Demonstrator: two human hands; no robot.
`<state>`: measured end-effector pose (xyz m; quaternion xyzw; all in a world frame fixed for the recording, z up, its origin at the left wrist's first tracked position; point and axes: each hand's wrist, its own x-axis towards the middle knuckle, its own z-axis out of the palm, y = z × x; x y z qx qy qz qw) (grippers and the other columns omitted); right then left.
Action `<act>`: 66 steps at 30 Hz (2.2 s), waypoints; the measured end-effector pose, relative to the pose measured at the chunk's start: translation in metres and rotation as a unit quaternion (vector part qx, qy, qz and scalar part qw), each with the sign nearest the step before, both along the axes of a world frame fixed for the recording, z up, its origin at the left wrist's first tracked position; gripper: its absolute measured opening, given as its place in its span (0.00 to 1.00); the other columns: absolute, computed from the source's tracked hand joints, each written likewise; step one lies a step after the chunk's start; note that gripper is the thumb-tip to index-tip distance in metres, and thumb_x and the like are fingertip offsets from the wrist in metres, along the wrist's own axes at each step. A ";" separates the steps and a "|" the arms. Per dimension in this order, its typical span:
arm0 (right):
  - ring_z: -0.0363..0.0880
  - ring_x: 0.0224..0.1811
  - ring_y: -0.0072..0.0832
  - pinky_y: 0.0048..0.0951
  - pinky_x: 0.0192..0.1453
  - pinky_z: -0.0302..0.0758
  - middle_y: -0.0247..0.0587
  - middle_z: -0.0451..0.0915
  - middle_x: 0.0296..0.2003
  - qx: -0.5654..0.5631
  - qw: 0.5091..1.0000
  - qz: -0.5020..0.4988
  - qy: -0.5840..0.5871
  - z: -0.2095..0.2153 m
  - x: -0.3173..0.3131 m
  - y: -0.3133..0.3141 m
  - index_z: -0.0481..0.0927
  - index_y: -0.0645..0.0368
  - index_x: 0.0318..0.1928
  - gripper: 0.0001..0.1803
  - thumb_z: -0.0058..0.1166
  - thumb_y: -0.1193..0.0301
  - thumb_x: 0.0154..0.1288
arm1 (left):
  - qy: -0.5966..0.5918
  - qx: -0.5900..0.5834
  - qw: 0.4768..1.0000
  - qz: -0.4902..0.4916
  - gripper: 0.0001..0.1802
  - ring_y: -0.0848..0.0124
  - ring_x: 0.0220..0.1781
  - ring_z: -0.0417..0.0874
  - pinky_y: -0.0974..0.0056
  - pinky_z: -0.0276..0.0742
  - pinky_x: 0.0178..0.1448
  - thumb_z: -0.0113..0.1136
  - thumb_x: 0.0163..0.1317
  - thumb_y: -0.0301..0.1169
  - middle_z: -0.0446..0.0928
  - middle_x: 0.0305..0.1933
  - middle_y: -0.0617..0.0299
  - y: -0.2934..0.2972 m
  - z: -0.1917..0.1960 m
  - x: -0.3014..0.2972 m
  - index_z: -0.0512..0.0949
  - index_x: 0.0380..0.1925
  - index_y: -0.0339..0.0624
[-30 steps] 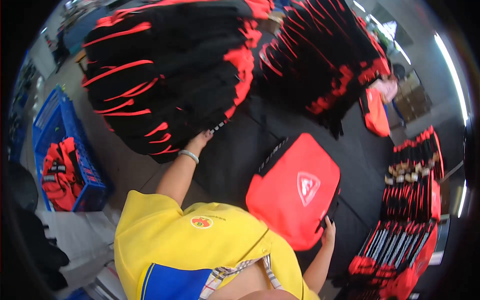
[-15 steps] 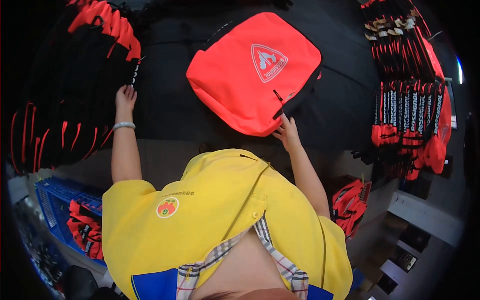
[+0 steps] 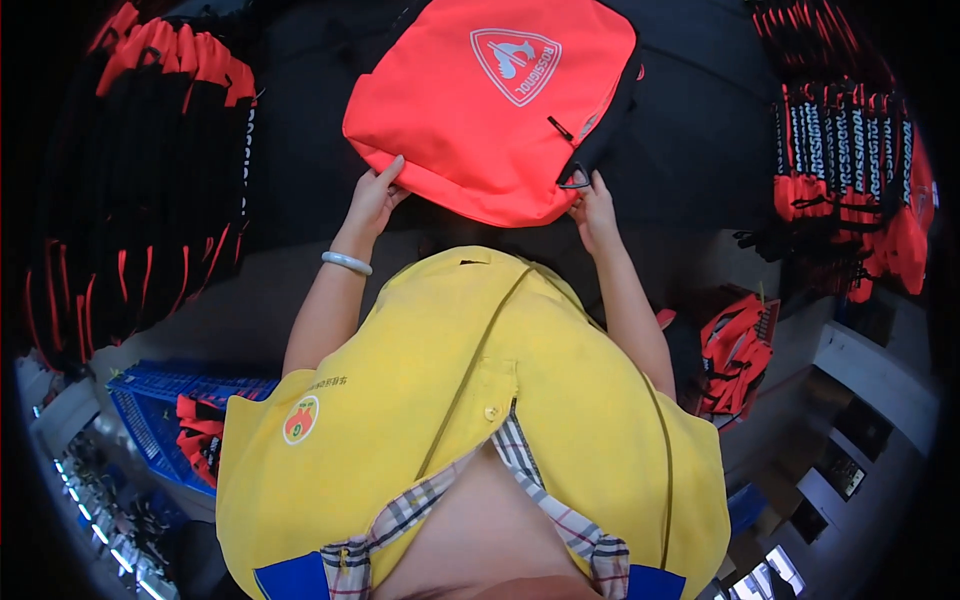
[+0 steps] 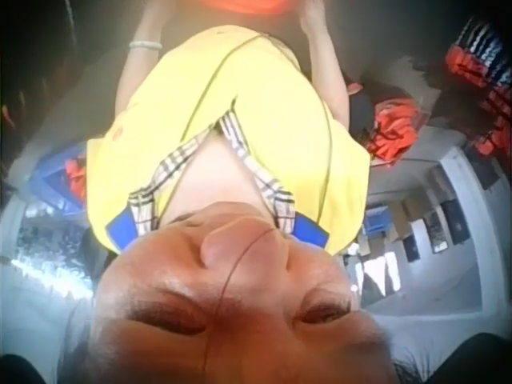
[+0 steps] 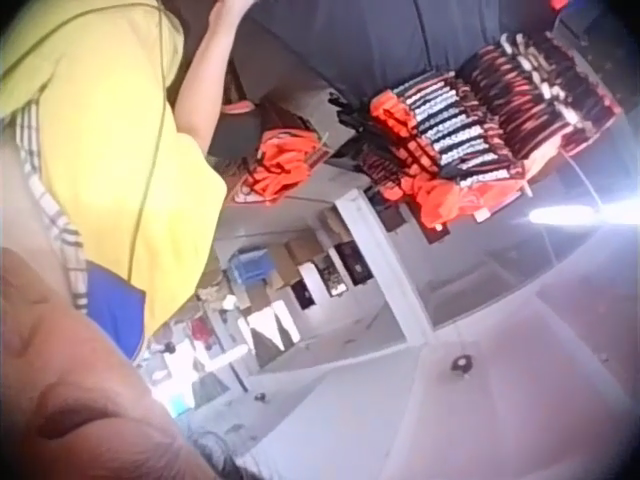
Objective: Inspecting, unfolding, and organizing red Rossignol sports bags on a warehouse work table.
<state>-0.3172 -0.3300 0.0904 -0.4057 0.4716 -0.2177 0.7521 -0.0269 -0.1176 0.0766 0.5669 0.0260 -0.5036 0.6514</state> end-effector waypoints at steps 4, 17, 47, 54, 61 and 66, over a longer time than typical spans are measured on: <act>0.83 0.44 0.24 0.32 0.45 0.81 0.30 0.81 0.45 -0.009 0.999 -0.001 -0.049 0.008 -0.004 0.007 0.70 0.54 0.55 0.15 0.49 0.62 0.75 | 0.026 -0.048 0.998 0.035 0.19 0.69 0.52 0.82 0.63 0.82 0.53 0.60 0.68 0.35 0.79 0.53 0.60 0.016 0.018 -0.010 0.72 0.55 0.41; 0.82 0.43 0.19 0.25 0.44 0.79 0.29 0.81 0.47 -0.011 0.995 0.026 -0.097 0.029 -0.001 0.019 0.67 0.55 0.63 0.22 0.51 0.61 0.74 | 0.099 -0.100 0.987 0.078 0.17 0.70 0.54 0.80 0.64 0.80 0.56 0.57 0.70 0.35 0.79 0.53 0.63 0.048 0.020 -0.010 0.72 0.56 0.43; 0.75 0.53 0.41 0.38 0.58 0.70 0.46 0.78 0.49 -0.668 0.726 0.132 0.097 0.184 0.075 0.062 0.77 0.60 0.52 0.21 0.60 0.80 0.57 | -0.056 -0.187 0.978 -0.079 0.23 0.75 0.35 0.83 0.72 0.80 0.36 0.66 0.63 0.38 0.79 0.42 0.62 -0.045 0.138 -0.045 0.70 0.52 0.42; 0.77 0.34 0.33 0.30 0.40 0.73 0.42 0.77 0.32 -0.481 0.868 0.096 0.078 0.193 0.073 0.042 0.79 0.62 0.40 0.13 0.67 0.74 0.55 | -0.230 -0.212 0.946 -0.090 0.24 0.78 0.31 0.81 0.73 0.78 0.35 0.71 0.59 0.34 0.81 0.36 0.62 -0.074 0.172 -0.063 0.72 0.50 0.36; 0.73 0.27 0.31 0.29 0.33 0.69 0.41 0.72 0.25 -0.538 0.807 0.152 0.192 0.199 0.070 0.030 0.73 0.63 0.30 0.13 0.67 0.73 0.55 | -0.292 -0.230 0.916 -0.151 0.16 0.79 0.32 0.82 0.73 0.78 0.36 0.67 0.60 0.28 0.83 0.36 0.61 -0.079 0.171 -0.073 0.77 0.45 0.32; 0.72 0.25 0.39 0.35 0.29 0.65 0.43 0.69 0.23 -0.581 0.779 0.133 0.194 0.195 0.064 0.020 0.69 0.62 0.27 0.17 0.69 0.72 0.53 | -0.381 -0.188 0.885 -0.187 0.11 0.82 0.28 0.79 0.72 0.75 0.31 0.66 0.60 0.27 0.81 0.28 0.62 -0.085 0.174 -0.081 0.79 0.40 0.31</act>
